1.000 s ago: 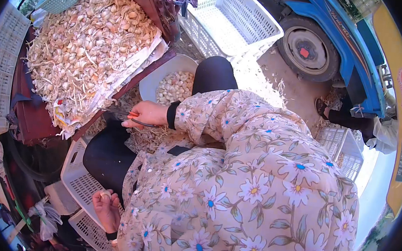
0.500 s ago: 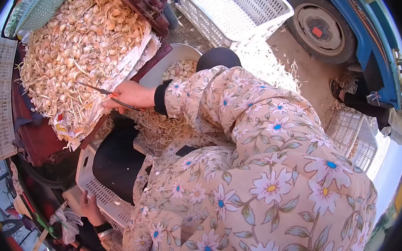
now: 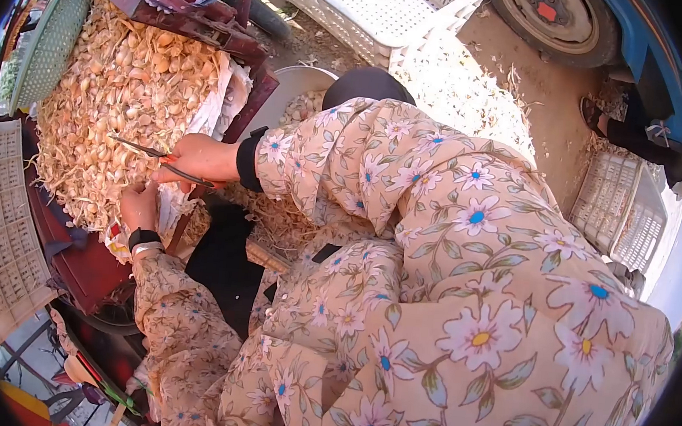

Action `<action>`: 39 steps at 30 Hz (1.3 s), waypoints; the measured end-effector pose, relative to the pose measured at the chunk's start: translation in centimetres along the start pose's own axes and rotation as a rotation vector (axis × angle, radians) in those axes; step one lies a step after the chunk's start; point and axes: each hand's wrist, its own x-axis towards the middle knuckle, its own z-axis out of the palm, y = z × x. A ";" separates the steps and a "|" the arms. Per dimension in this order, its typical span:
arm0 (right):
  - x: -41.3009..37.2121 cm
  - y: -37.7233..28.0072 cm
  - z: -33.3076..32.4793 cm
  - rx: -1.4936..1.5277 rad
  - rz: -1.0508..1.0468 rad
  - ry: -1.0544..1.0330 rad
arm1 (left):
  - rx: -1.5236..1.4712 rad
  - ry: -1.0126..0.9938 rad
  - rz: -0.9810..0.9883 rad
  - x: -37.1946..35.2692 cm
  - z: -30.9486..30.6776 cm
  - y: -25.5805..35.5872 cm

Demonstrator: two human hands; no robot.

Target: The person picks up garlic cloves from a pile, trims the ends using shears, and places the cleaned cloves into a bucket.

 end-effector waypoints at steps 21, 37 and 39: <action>-3.0 1.8 1.6 -0.855 -0.433 0.167 | -1.177 -0.133 0.049 -11.6 -7.6 4.4; -2.6 1.6 1.5 -0.486 -0.210 0.076 | -1.026 -0.179 0.040 -6.3 -5.0 3.2; -1.4 1.6 0.8 -0.432 -0.153 0.156 | -1.063 -0.125 -0.037 -4.2 -4.0 3.3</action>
